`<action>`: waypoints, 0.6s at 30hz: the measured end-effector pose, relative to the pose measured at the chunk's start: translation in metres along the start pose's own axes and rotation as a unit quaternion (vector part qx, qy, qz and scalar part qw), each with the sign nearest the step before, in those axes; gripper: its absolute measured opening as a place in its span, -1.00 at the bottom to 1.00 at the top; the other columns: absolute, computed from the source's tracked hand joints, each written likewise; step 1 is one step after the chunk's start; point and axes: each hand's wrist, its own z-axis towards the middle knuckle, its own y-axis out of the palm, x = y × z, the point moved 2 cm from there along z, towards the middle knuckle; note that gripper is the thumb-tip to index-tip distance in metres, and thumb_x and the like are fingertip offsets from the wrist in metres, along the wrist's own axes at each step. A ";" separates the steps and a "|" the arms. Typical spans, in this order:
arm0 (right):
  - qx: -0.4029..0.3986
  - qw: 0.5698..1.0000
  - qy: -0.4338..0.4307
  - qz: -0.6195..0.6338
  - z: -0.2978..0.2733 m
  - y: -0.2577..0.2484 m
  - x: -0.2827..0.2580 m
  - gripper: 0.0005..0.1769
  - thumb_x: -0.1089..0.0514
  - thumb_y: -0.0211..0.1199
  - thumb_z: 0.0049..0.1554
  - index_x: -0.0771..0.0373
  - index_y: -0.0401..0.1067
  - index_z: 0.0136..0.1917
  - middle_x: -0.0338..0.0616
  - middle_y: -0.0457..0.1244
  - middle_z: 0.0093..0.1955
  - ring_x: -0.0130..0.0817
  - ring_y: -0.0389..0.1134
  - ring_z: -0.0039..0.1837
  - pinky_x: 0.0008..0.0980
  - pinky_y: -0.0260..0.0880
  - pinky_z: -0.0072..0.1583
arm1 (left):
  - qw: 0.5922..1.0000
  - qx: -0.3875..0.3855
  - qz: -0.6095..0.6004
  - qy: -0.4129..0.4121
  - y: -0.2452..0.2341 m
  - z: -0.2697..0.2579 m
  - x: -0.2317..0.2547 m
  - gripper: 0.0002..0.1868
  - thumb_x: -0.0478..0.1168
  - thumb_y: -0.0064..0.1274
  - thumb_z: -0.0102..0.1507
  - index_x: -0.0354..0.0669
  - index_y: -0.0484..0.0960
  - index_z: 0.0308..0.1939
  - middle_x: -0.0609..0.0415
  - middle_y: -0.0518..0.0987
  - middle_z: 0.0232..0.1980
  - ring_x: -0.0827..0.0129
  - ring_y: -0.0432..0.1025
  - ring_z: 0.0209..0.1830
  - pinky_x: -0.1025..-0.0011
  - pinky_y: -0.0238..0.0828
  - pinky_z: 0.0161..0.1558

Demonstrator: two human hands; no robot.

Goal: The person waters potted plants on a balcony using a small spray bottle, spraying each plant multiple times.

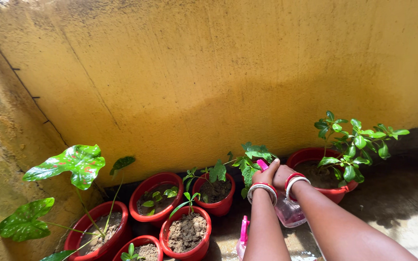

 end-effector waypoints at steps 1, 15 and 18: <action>0.000 1.000 -0.003 0.001 0.003 0.003 -0.002 -0.50 -0.19 0.23 0.01 0.19 0.62 0.03 0.19 0.40 0.12 0.07 0.41 0.24 -0.09 0.40 0.24 | 1.000 -0.004 -0.024 0.014 -0.004 0.003 -0.001 -0.26 0.14 0.44 -0.10 -0.36 0.72 -0.05 -0.13 0.72 -0.03 0.26 0.60 -0.11 0.35 0.51 0.03; -0.071 0.994 -0.051 -0.061 0.008 0.024 -0.056 -0.50 -0.20 0.25 0.02 0.15 0.57 0.09 0.13 0.38 0.16 0.02 0.39 0.26 -0.13 0.38 0.27 | 0.996 0.005 -0.083 0.036 -0.051 0.022 -0.012 -0.40 0.06 0.45 -0.03 -0.35 0.72 -0.11 -0.08 0.72 -0.13 0.33 0.59 -0.23 0.36 0.54 -0.10; -0.062 0.996 -0.041 -0.048 0.005 0.018 -0.060 -0.51 -0.17 0.26 -0.03 0.14 0.58 0.07 0.13 0.39 0.15 0.00 0.40 0.26 -0.13 0.37 0.28 | 0.996 0.015 -0.082 0.017 -0.049 0.020 -0.005 -0.42 0.04 0.46 -0.01 -0.36 0.71 -0.12 -0.09 0.73 -0.14 0.32 0.60 -0.23 0.34 0.55 -0.10</action>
